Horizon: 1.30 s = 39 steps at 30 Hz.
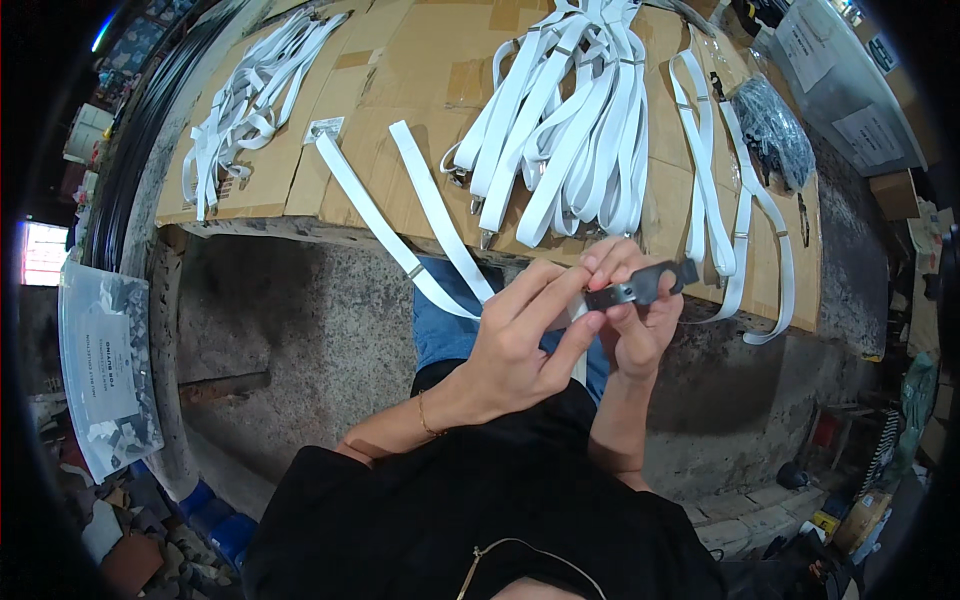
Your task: Assembling white webbing straps with black plastic buckles and metal clips.
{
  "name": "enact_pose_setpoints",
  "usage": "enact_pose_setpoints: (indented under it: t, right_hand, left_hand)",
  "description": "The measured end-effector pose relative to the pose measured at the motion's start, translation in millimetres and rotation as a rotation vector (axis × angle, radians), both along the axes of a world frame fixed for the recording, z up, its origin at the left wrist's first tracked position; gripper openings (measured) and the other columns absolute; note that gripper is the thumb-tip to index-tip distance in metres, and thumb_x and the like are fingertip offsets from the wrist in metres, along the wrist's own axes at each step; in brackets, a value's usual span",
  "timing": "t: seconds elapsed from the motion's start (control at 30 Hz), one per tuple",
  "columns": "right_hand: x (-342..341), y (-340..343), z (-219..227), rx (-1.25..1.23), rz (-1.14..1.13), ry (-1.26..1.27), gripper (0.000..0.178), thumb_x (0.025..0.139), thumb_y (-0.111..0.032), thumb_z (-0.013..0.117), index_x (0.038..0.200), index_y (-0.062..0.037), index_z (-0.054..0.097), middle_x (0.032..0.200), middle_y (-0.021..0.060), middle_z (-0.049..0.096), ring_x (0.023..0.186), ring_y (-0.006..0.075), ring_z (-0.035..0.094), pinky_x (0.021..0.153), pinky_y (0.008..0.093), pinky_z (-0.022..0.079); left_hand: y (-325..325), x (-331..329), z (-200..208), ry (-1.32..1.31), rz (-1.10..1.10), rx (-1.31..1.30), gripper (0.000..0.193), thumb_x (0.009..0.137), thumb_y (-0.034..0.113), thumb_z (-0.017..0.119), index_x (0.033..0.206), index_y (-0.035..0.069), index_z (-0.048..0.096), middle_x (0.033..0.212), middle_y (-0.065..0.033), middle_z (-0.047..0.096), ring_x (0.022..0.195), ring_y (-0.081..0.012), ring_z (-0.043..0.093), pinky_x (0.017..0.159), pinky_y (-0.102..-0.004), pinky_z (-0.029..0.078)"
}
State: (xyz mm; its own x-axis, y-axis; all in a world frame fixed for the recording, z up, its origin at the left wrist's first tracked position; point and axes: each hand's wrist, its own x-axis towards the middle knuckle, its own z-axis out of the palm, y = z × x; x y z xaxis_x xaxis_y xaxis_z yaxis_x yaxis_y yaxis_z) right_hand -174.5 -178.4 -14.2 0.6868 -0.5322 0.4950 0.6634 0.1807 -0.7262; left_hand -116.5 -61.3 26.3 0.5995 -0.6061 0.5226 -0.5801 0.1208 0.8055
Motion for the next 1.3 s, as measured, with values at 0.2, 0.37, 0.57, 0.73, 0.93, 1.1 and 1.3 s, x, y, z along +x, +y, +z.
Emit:
enact_pose_setpoints:
  t: [0.2, 0.37, 0.57, 0.73, 0.93, 1.1, 1.3]
  right_hand:
    - [3.7, -16.2, 1.2, -0.032, 0.092, 0.0, 0.03, 0.076, -0.016, 0.073, 0.093, 0.0022, 0.056, 0.086, 0.0115, 0.057, 0.084, 0.0227, 0.053, 0.075, 0.034, 0.042]
    - [14.3, -24.7, 21.9, 0.094, 0.136, 0.007, 0.026, 0.077, -0.011, 0.071, 0.093, 0.0007, 0.054, 0.085, 0.0101, 0.055, 0.079, 0.0198, 0.052, 0.071, 0.0307, 0.042]
    - [30.4, -60.2, 96.5, -0.029, 0.075, -0.15, 0.024, 0.082, -0.015, 0.067, 0.095, -0.0012, 0.052, 0.086, 0.0103, 0.054, 0.074, 0.0183, 0.051, 0.069, 0.0298, 0.042]
    - [66.7, -107.5, 166.5, -0.095, -0.045, -0.183, 0.022, 0.084, -0.014, 0.064, 0.098, -0.0002, 0.054, 0.089, 0.0063, 0.057, 0.082, 0.0138, 0.056, 0.073, 0.0258, 0.046]
    - [151.3, -177.6, 280.3, -0.279, -0.186, -0.247, 0.027, 0.083, -0.018, 0.066, 0.099, 0.0025, 0.058, 0.096, 0.0082, 0.061, 0.083, 0.014, 0.059, 0.076, 0.0262, 0.047]
    - [202.4, -313.2, 379.8, -0.139, -0.062, -0.219, 0.017, 0.081, -0.013, 0.067, 0.076, -0.0111, 0.051, 0.056, -0.0061, 0.041, 0.043, 0.0035, 0.033, 0.038, 0.0197, 0.025]
    - [264.6, -314.3, 400.0, -0.416, -0.602, -0.026, 0.019, 0.079, -0.017, 0.069, 0.088, -0.0076, 0.055, 0.061, 0.0018, 0.055, 0.046, 0.0112, 0.049, 0.04, 0.0288, 0.04]
  left_hand:
    - [1.2, 9.1, -6.5, 0.033, -0.092, 0.087, 0.028, 0.079, 0.005, 0.063, 0.103, -0.006, 0.055, 0.085, -0.0144, 0.054, 0.062, -0.0233, 0.055, 0.056, -0.0311, 0.044]
    - [10.8, 22.4, -28.7, 0.2, -0.168, 0.44, 0.039, 0.077, 0.009, 0.065, 0.112, 0.001, 0.05, 0.076, -0.0137, 0.054, 0.064, -0.0279, 0.056, 0.056, -0.0355, 0.044]
    - [36.3, 53.2, -34.7, -0.233, 0.006, 0.372, 0.054, 0.066, 0.005, 0.063, 0.117, 0.003, 0.046, 0.095, -0.019, 0.057, 0.086, -0.0327, 0.054, 0.078, -0.0383, 0.043]
    - [41.2, 77.7, -46.8, -0.078, 0.192, 0.35, 0.056, 0.063, 0.005, 0.063, 0.116, 0.003, 0.048, 0.092, -0.0182, 0.059, 0.089, -0.0353, 0.057, 0.082, -0.0414, 0.043]
    - [68.0, 111.3, -60.4, -0.047, 0.348, 0.241, 0.044, 0.066, 0.008, 0.063, 0.107, 0.0, 0.051, 0.072, -0.0193, 0.061, 0.066, -0.0364, 0.062, 0.061, -0.0395, 0.05]
    - [82.4, 110.6, -42.3, 0.26, 0.372, 0.405, 0.039, 0.068, 0.007, 0.065, 0.104, 0.0, 0.051, 0.077, -0.0135, 0.06, 0.068, -0.0207, 0.062, 0.061, -0.0311, 0.048]
    - [69.0, 105.6, -53.8, 1.025, -0.505, 0.083, 0.032, 0.088, 0.017, 0.054, 0.111, -0.005, 0.052, 0.087, -0.0124, 0.061, 0.076, -0.0207, 0.062, 0.07, -0.0314, 0.05]
